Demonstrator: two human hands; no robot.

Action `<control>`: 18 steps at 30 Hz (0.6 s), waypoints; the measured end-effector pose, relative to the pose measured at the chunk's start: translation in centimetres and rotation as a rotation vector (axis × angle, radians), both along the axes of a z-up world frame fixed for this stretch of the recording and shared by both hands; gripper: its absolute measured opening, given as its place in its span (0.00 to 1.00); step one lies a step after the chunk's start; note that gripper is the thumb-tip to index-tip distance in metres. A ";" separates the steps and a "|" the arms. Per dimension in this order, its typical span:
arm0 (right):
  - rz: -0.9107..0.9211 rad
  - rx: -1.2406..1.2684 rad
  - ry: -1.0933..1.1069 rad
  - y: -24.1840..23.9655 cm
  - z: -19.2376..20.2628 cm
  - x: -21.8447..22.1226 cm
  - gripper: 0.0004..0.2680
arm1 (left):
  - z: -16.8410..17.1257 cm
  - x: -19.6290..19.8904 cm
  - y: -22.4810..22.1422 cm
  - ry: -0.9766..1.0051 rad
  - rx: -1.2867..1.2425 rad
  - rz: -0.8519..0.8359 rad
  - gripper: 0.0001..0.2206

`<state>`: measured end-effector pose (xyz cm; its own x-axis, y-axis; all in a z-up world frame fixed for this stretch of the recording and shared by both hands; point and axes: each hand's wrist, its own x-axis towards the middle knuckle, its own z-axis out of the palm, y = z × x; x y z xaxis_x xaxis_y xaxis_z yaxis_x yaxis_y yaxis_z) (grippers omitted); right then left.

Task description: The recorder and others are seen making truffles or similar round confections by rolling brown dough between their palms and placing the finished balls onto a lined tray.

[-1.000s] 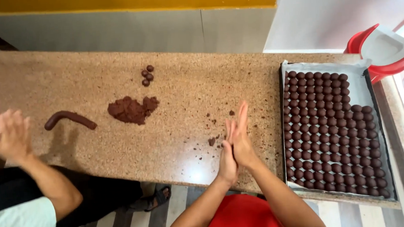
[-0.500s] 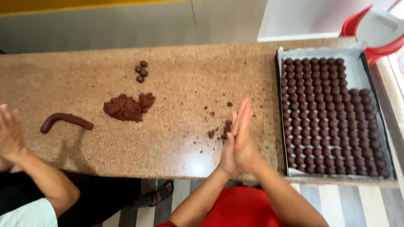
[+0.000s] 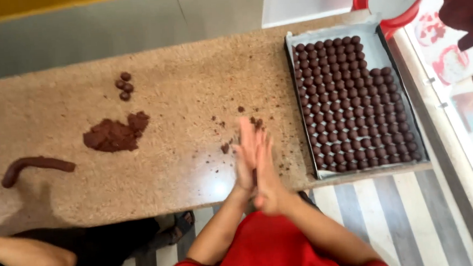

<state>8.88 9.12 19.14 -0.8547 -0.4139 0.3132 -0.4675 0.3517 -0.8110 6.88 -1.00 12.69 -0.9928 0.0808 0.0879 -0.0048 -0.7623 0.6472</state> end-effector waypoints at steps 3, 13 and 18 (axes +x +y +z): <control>-0.096 -0.077 0.010 1.1 0.8 -3.1 0.45 | 1.4 2.9 2.8 0.108 -0.304 -0.073 0.47; -0.090 -0.036 0.081 7.6 -0.5 -3.0 0.44 | 3.0 -0.1 7.7 0.146 -0.353 -0.019 0.47; -0.027 -0.128 0.126 12.1 0.8 -6.3 0.43 | 1.9 -1.5 11.8 0.168 -0.280 -0.085 0.49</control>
<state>2.54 21.18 19.91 -0.8155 -0.3414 0.4674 -0.5603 0.2631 -0.7854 5.39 10.77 14.55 -0.9550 0.2066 0.2127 0.0643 -0.5560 0.8287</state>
